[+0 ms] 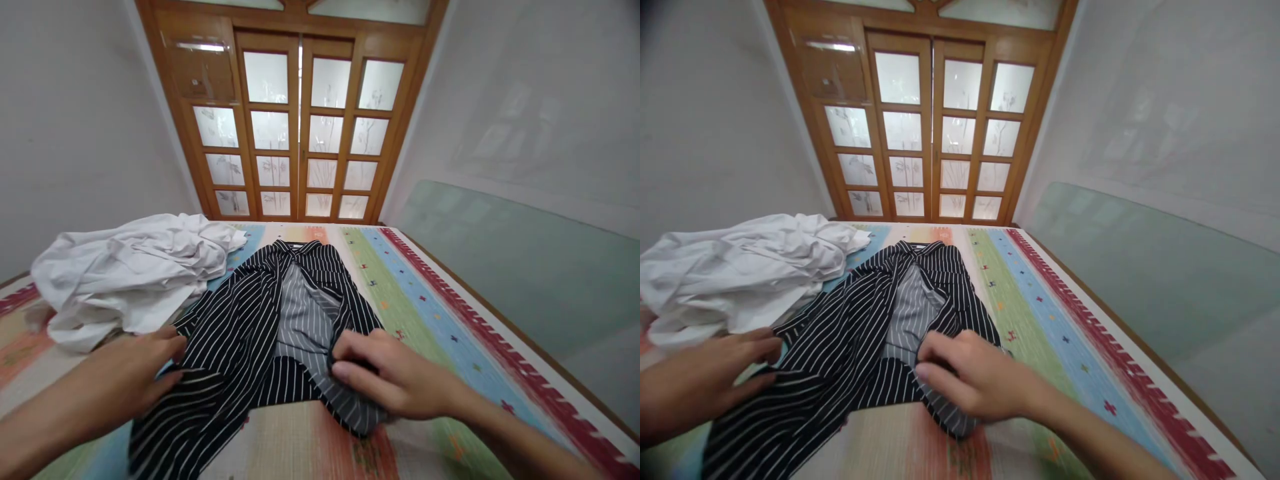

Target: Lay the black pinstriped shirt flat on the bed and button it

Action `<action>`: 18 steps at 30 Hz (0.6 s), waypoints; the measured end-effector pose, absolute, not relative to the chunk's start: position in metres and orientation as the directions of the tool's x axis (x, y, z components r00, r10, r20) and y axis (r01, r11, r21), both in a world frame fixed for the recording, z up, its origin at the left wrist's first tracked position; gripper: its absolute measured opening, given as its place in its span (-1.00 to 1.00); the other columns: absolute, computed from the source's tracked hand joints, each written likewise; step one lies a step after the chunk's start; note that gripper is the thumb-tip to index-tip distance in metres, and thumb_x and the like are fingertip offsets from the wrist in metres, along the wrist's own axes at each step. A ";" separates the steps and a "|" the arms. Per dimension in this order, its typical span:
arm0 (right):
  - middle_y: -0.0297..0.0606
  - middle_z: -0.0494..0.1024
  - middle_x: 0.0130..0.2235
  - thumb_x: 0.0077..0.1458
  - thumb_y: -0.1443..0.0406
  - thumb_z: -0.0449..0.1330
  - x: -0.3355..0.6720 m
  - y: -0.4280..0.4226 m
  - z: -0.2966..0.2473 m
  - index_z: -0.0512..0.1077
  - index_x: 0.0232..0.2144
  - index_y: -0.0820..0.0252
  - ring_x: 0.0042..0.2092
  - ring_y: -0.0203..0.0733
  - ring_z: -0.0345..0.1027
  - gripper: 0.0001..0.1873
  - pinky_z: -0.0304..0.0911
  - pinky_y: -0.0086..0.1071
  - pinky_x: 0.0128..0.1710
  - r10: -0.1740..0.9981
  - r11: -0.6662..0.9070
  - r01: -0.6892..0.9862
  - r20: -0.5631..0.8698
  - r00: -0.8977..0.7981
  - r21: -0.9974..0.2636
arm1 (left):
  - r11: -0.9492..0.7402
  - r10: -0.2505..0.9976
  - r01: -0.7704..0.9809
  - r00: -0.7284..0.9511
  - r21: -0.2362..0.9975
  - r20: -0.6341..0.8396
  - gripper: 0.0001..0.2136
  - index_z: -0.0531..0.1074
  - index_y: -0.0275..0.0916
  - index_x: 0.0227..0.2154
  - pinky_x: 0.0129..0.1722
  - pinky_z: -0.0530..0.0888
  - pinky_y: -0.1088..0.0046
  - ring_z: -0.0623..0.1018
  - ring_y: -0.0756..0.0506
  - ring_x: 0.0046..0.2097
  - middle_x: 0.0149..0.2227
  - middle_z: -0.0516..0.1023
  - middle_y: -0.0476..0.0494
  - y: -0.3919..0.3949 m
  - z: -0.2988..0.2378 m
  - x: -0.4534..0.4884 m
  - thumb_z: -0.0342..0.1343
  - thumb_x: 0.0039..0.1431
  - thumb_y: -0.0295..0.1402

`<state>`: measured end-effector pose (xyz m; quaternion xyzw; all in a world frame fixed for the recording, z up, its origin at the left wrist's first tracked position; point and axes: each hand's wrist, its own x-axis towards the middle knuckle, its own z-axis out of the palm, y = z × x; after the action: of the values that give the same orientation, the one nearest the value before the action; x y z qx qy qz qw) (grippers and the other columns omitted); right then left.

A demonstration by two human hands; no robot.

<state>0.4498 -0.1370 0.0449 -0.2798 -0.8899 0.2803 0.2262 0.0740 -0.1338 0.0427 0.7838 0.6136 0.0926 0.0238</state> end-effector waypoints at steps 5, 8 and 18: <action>-0.40 0.39 -0.48 0.27 0.27 0.10 0.426 -0.132 0.012 0.40 -0.25 0.16 -0.48 -0.32 0.20 -0.89 -0.02 -0.44 -0.48 0.450 0.776 0.422 -0.057 -0.891 -0.468 | -0.426 0.900 0.873 0.436 0.236 0.013 -0.69 0.47 -0.18 -0.36 -0.14 0.46 0.24 0.53 -0.16 -0.21 -0.27 0.52 -0.16 -0.132 0.017 0.118 -0.06 0.25 -0.11; -0.38 0.41 -0.47 0.28 0.26 0.08 0.423 -0.129 0.006 0.40 -0.19 0.16 -0.46 -0.30 0.23 -0.87 -0.02 -0.42 -0.46 0.527 0.757 0.502 -0.062 -0.847 -0.419 | -0.571 0.805 0.773 0.593 0.276 0.007 -0.75 0.45 -0.19 -0.22 -0.11 0.45 0.25 0.51 -0.17 -0.13 -0.17 0.51 -0.16 -0.141 -0.001 0.150 -0.03 0.28 -0.15; -0.37 0.40 -0.39 0.36 0.20 0.00 0.447 -0.122 0.021 0.34 -0.28 0.19 -0.37 -0.31 0.25 -0.78 0.11 -0.42 -0.33 0.740 0.591 0.461 0.218 -0.636 -0.662 | -0.743 0.638 0.619 0.770 0.253 -0.012 -0.87 0.41 -0.21 -0.32 0.03 0.30 0.14 0.46 -0.13 -0.17 -0.25 0.51 -0.11 -0.144 -0.036 0.199 -0.04 0.23 -0.49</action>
<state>0.4471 -0.1219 0.0209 -0.3500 -0.8580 0.2863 0.2437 0.1988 -0.1438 -0.0364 0.9329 0.3369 0.0378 0.1218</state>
